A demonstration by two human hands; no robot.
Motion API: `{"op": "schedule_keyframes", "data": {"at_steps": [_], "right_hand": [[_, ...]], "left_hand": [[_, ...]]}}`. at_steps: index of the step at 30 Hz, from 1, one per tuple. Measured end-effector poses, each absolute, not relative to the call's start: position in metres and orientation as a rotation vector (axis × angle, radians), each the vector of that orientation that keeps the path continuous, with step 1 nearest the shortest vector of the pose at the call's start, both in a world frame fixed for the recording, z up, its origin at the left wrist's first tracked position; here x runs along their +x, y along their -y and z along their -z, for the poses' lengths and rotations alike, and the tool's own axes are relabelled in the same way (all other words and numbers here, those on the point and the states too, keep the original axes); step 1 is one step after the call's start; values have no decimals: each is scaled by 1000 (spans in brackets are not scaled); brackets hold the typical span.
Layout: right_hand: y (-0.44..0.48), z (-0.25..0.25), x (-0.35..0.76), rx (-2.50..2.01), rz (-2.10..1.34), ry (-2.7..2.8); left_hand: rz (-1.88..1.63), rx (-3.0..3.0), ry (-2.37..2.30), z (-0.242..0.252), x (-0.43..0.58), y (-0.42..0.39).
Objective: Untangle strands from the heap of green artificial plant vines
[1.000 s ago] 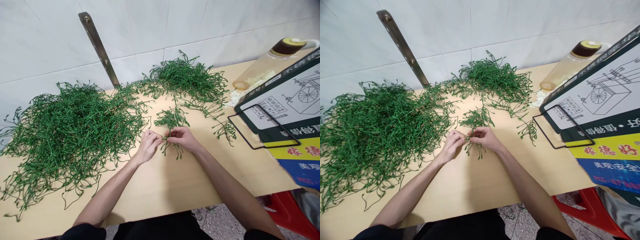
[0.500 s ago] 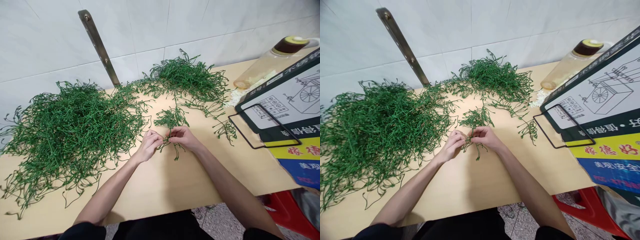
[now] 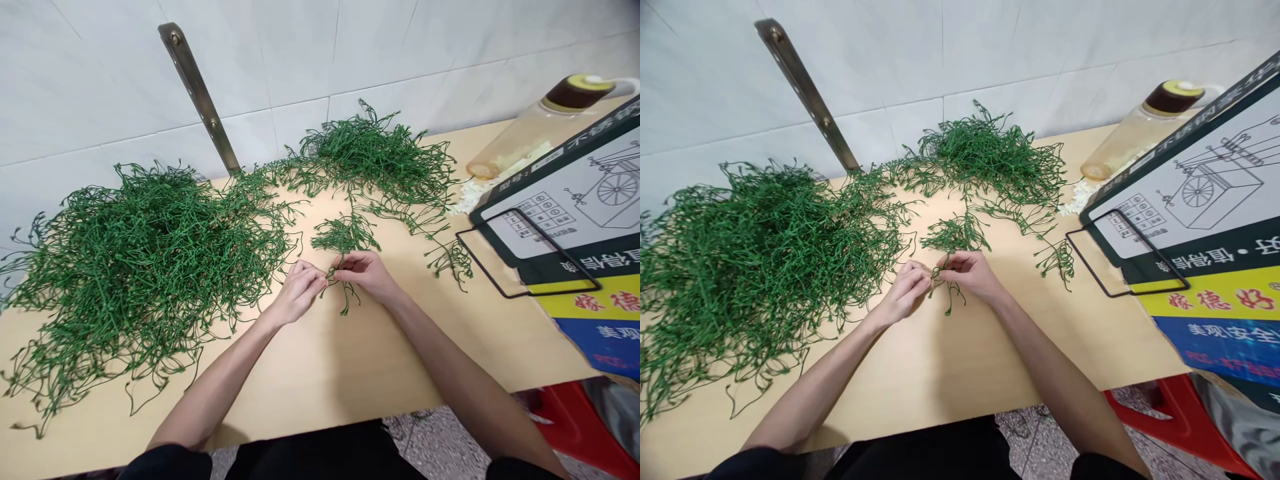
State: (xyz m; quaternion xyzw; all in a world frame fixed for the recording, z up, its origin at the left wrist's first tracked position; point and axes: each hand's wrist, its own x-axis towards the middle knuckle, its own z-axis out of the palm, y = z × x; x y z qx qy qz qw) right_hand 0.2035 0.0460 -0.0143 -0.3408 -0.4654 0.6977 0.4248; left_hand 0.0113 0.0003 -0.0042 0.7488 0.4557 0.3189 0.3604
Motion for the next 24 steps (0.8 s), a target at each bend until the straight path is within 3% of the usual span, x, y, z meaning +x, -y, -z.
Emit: {"op": "schedule_keyframes", "data": {"at_steps": [24], "right_hand": [[-29, 24, 180, -1021, -1296, 1268]], "left_hand": [[-889, 1850, -1105, 8, 8, -6]]}}
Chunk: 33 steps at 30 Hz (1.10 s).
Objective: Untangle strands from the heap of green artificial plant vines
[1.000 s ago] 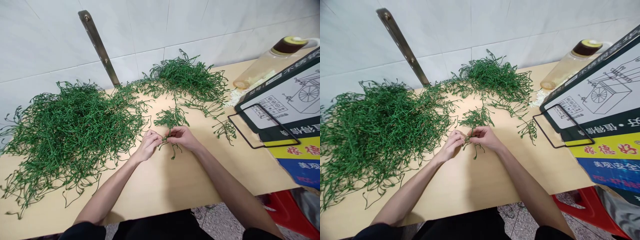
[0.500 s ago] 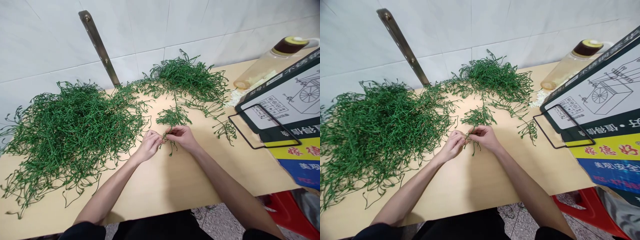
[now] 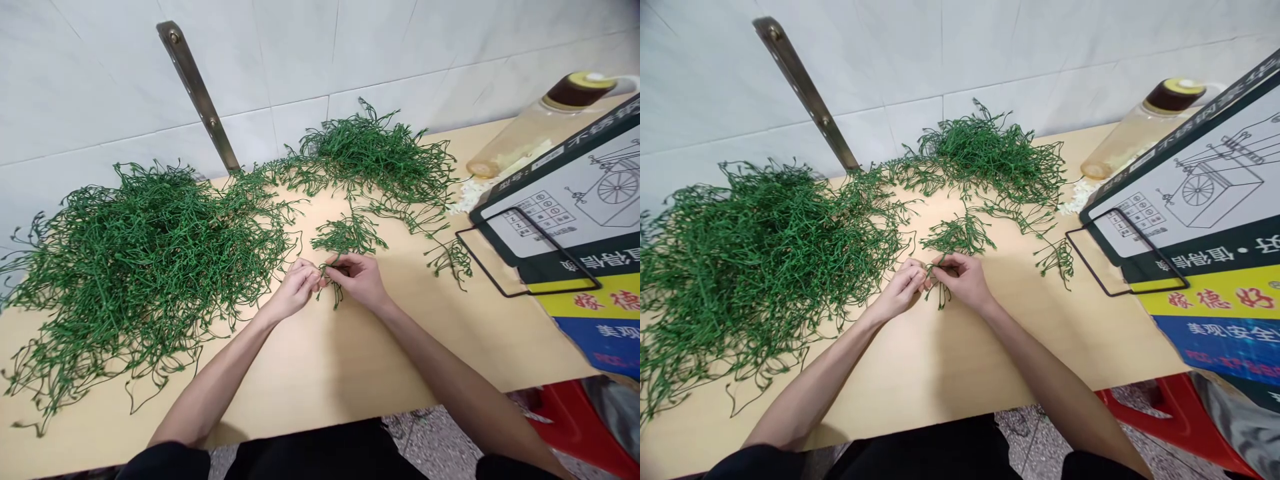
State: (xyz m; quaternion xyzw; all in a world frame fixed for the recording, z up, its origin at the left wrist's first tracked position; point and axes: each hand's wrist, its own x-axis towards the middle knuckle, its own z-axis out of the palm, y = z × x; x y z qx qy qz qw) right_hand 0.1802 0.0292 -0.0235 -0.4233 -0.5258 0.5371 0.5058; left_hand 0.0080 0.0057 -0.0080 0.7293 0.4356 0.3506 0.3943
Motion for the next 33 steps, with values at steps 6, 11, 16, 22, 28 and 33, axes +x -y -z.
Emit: {"op": "schedule_keyframes", "data": {"at_steps": [6, 11, 16, 22, 28, 33], "right_hand": [[-39, 25, 185, -1169, -1062, 1121], [-46, 23, 195, -1088, -1237, 1158], [-45, 18, 198, -1021, -1418, 1141], [-48, 15, 203, -991, -1512, 1076], [-49, 16, 205, -994, -1538, 1095], [-46, 13, 204, -999, -1477, 1226]], "left_hand": [[-892, 1775, -982, 1, 12, 1], [-1289, 1464, -1225, 8, 13, -3], [-1670, 1229, -1469, 18, 13, -9], [-1668, 1494, -1688, 16, 17, -2], [-1790, 1919, -1545, 10, 14, 4], [-1657, 2085, -1227, 5, 19, 6]]}}
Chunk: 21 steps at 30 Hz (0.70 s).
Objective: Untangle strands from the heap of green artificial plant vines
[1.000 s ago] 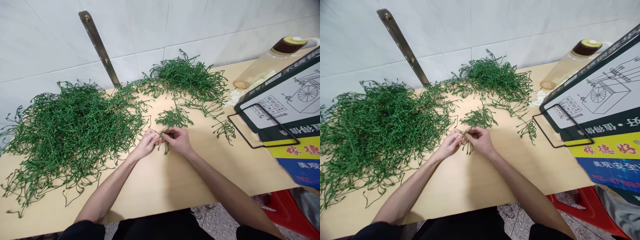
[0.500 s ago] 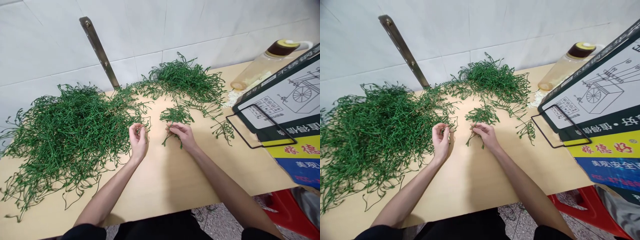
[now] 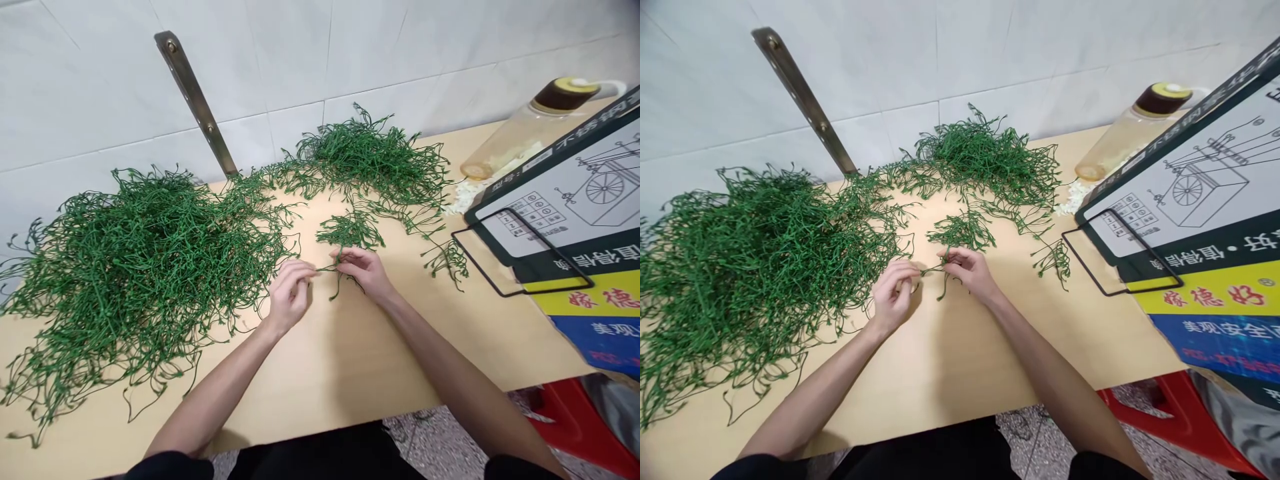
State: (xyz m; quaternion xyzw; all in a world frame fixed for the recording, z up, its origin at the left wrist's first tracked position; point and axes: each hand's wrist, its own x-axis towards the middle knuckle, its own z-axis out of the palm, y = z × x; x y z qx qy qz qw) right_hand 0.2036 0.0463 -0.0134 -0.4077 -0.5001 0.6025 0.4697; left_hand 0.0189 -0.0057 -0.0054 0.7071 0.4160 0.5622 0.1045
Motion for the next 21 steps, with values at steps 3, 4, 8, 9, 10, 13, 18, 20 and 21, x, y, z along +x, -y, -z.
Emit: {"op": "schedule_keyframes", "data": {"at_steps": [3, 4, 8, 9, 10, 13, 18, 20, 21], "right_hand": [[-44, 11, 202, -956, -1521, 1276], [-44, 11, 202, -942, -1534, 1285], [-43, 12, 201, -918, -1586, 1285], [-43, 13, 201, -916, -1602, 1282], [-43, 13, 201, -912, -1615, 1277], [-44, 13, 202, -896, -1636, 1258], [-46, 12, 205, -902, -1678, 1264], [-47, 13, 205, -895, -1692, 1249], [-47, 13, 205, -892, -1692, 1253]], "left_hand": [[-1460, 2077, -1297, 5, 22, 6], [-1420, 2056, -1311, 6, 22, 6], [-1341, 1937, -1343, 12, 22, 4], [-1331, 1903, -1339, 14, 22, 4], [-1326, 1874, -1329, 15, 22, 4], [-1330, 1823, -1317, 16, 23, 4], [-1319, 1771, -1335, 17, 22, 5], [-1304, 1751, -1349, 19, 21, 5], [-1305, 1752, -1356, 19, 21, 5]]}}
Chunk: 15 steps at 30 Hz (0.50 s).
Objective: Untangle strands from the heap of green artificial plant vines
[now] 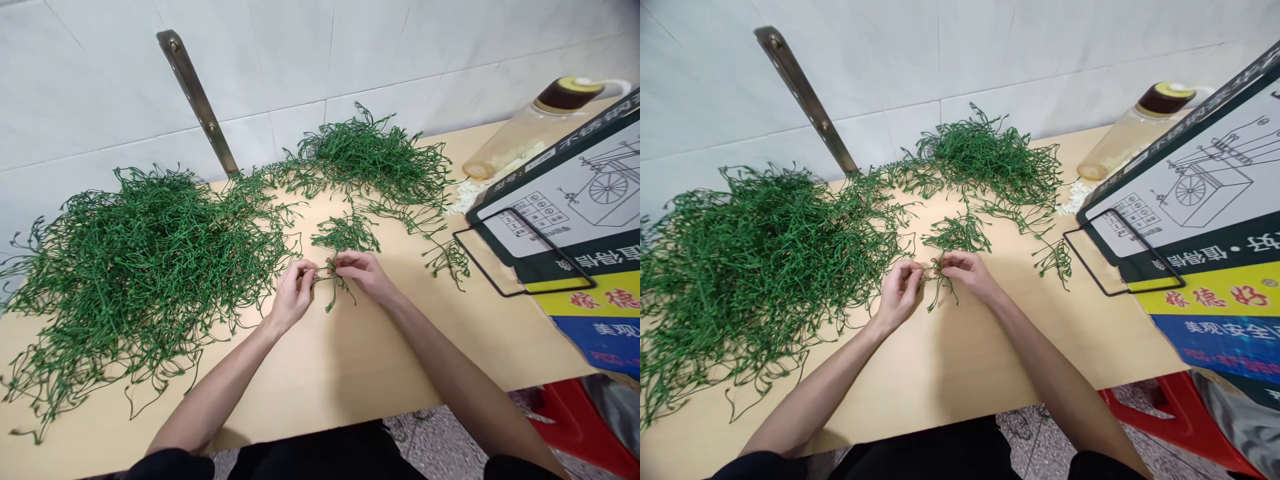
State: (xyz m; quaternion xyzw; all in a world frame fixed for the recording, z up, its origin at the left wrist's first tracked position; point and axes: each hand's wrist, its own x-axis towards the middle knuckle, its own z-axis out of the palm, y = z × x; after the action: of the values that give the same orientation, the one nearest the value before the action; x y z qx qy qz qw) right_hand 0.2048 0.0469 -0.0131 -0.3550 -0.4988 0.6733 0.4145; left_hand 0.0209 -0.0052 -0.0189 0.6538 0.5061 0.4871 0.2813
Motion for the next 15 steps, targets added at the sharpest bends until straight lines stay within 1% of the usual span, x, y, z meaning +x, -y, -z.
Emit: {"op": "schedule_keyframes", "data": {"at_steps": [8, 15], "right_hand": [[-45, 7, 203, -917, -1604, 1311], [-45, 9, 203, -903, -1618, 1309]], "left_hand": [[-1335, 2077, -1261, 11, 20, 4], [-1345, 2127, -1231, 13, 21, 4]]}}
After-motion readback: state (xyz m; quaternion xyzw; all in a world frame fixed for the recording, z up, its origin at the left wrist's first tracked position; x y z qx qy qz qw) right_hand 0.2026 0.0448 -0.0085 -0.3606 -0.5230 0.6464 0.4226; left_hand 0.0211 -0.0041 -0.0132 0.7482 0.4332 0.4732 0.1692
